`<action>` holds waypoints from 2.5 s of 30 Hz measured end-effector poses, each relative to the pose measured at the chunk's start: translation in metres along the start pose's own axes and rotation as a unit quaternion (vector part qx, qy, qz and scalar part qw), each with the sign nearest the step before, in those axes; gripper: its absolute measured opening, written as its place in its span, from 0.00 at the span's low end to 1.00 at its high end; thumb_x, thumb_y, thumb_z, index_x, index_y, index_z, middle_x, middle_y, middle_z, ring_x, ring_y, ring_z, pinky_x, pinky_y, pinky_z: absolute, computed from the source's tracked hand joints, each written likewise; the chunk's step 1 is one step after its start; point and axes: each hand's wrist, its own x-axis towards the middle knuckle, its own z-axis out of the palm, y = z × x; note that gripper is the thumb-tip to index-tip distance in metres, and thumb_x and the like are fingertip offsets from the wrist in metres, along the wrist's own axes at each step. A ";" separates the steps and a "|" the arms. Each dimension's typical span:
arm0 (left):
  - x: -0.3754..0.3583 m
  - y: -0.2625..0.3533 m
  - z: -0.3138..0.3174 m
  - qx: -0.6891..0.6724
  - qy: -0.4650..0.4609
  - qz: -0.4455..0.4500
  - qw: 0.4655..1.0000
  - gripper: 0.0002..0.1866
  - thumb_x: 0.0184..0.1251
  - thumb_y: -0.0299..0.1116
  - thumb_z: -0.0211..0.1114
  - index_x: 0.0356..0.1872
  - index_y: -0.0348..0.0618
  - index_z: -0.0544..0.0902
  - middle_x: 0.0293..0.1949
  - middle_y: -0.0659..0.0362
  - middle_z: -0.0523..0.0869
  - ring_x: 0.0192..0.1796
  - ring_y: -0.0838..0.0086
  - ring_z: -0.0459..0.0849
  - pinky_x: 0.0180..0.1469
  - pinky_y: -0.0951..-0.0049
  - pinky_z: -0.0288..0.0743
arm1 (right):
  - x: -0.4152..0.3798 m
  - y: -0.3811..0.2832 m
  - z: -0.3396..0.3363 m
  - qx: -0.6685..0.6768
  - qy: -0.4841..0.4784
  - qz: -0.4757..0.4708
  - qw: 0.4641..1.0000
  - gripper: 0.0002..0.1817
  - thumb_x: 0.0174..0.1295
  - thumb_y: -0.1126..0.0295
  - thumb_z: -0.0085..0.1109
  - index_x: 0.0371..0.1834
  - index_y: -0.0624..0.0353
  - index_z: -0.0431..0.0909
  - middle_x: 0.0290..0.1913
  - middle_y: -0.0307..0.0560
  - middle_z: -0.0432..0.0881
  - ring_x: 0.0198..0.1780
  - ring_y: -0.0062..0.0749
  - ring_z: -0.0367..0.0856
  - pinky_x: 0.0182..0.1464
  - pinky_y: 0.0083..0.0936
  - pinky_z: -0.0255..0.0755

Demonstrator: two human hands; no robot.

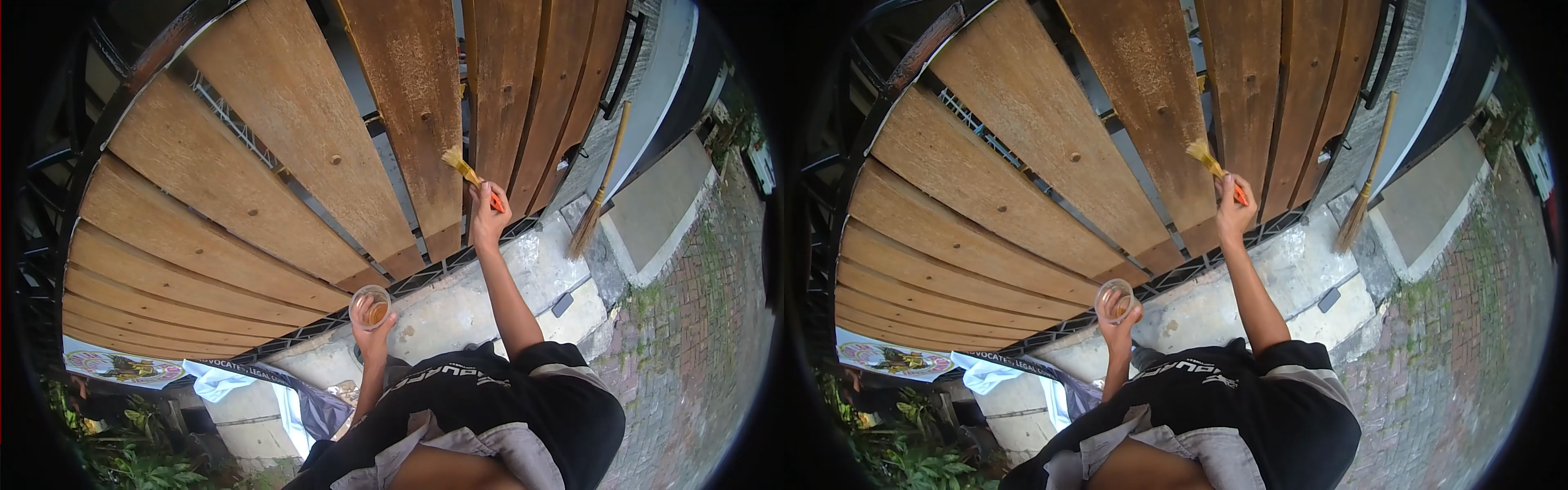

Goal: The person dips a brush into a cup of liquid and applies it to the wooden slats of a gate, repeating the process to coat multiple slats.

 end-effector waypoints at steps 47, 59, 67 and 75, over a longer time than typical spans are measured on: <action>0.093 0.027 -0.044 0.023 -0.302 -0.035 0.952 0.45 0.46 0.22 0.77 0.67 0.32 0.62 0.61 0.47 0.72 0.66 0.64 0.70 0.68 0.66 0.65 | -0.031 0.023 -0.039 -0.488 0.017 -0.010 0.872 0.12 0.62 0.66 0.64 0.37 0.65 0.83 0.26 0.51 0.86 0.33 0.27 0.87 0.38 0.27 0.78; 0.077 0.024 -0.046 0.007 -0.257 -0.057 0.965 0.44 0.47 0.22 0.77 0.67 0.34 0.62 0.62 0.49 0.72 0.66 0.65 0.71 0.67 0.67 0.67 | -0.008 -0.074 0.068 -0.006 0.016 -0.156 0.988 0.10 0.69 0.70 0.58 0.42 0.68 0.80 0.45 0.49 0.85 0.44 0.24 0.83 0.45 0.18 0.78; 0.047 0.007 -0.027 -0.015 -0.191 -0.025 0.981 0.44 0.44 0.21 0.78 0.65 0.33 0.63 0.60 0.48 0.73 0.65 0.65 0.72 0.67 0.67 0.67 | -0.096 0.093 -0.117 -0.552 -0.211 0.067 0.804 0.12 0.59 0.65 0.65 0.35 0.66 0.82 0.27 0.58 0.83 0.30 0.47 0.84 0.36 0.33 0.77; -0.010 -0.003 -0.001 0.098 -0.046 0.033 0.994 0.40 0.45 0.22 0.79 0.63 0.35 0.69 0.57 0.52 0.78 0.60 0.68 0.77 0.63 0.70 0.71 | -0.094 -0.012 -0.102 -0.236 -0.103 0.254 0.932 0.12 0.67 0.66 0.61 0.38 0.67 0.80 0.35 0.50 0.84 0.29 0.30 0.84 0.34 0.26 0.84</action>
